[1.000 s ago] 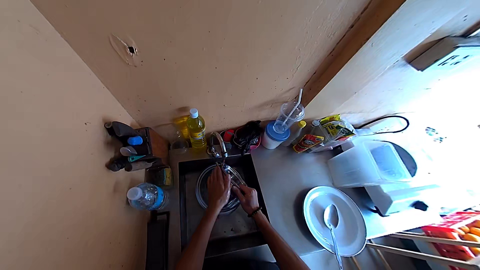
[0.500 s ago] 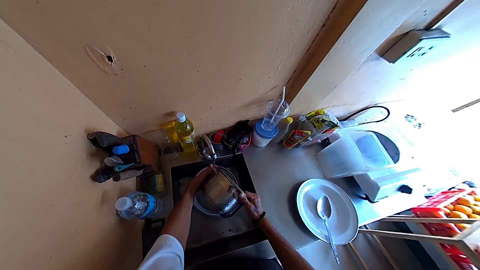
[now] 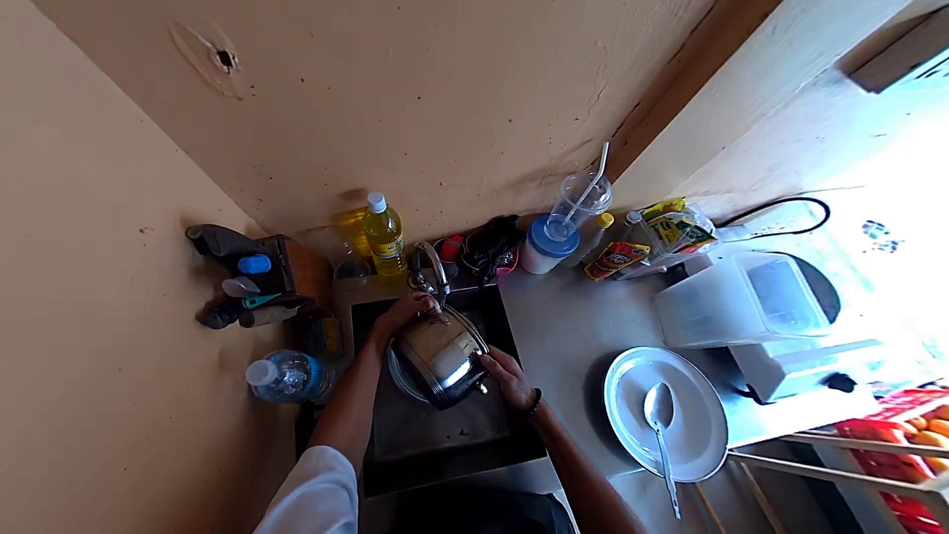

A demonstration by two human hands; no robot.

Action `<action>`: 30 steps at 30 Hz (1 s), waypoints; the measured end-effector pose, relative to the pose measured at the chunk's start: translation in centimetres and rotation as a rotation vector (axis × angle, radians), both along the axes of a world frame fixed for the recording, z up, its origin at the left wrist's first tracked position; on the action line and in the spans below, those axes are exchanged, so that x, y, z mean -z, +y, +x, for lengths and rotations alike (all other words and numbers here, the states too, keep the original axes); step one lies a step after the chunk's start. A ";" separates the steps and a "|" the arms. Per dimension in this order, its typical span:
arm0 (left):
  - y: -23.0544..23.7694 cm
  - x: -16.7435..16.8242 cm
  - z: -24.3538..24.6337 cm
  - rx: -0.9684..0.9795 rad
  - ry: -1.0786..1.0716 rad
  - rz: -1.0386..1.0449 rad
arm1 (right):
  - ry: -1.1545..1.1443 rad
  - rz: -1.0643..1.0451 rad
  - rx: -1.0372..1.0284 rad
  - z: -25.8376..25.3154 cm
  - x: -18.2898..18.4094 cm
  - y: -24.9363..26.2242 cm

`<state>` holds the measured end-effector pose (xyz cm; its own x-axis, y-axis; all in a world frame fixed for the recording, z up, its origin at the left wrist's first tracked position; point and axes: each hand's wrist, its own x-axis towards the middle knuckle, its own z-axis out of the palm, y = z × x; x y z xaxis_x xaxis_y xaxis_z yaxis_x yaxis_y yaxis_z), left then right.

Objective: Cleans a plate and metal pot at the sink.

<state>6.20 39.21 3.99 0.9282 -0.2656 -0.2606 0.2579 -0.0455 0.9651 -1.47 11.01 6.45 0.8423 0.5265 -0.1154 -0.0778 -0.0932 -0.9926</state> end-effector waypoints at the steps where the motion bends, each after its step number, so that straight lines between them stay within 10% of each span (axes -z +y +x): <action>1: -0.4 -0.2 0.4 0.062 -0.003 0.043 | 0.046 -0.043 -0.027 0.8 -1.0 0.7; 9: -5.1 -2.2 2.3 0.527 -0.185 0.603 | 0.422 -0.273 0.264 3.0 -0.1 4.4; 14: -8.6 -4.4 -1.7 0.455 -0.340 0.953 | 0.353 -0.250 0.620 0.8 2.4 5.3; 18: -6.9 -2.6 -3.3 0.351 -0.375 0.722 | 0.326 -0.040 0.946 -0.4 4.1 5.4; 23: -1.6 0.8 -2.7 0.263 0.155 0.188 | 0.305 0.155 1.013 -0.7 3.6 4.2; 30: -3.7 2.2 -11.6 -0.433 0.251 -0.244 | 0.487 0.450 1.113 -0.1 2.8 4.3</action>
<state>-5.44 35.50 1.80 0.8835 0.0459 -0.4661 0.4264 0.3330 0.8410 -1.59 15.34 3.60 0.7716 -0.3530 -0.5292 -0.2577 0.5871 -0.7674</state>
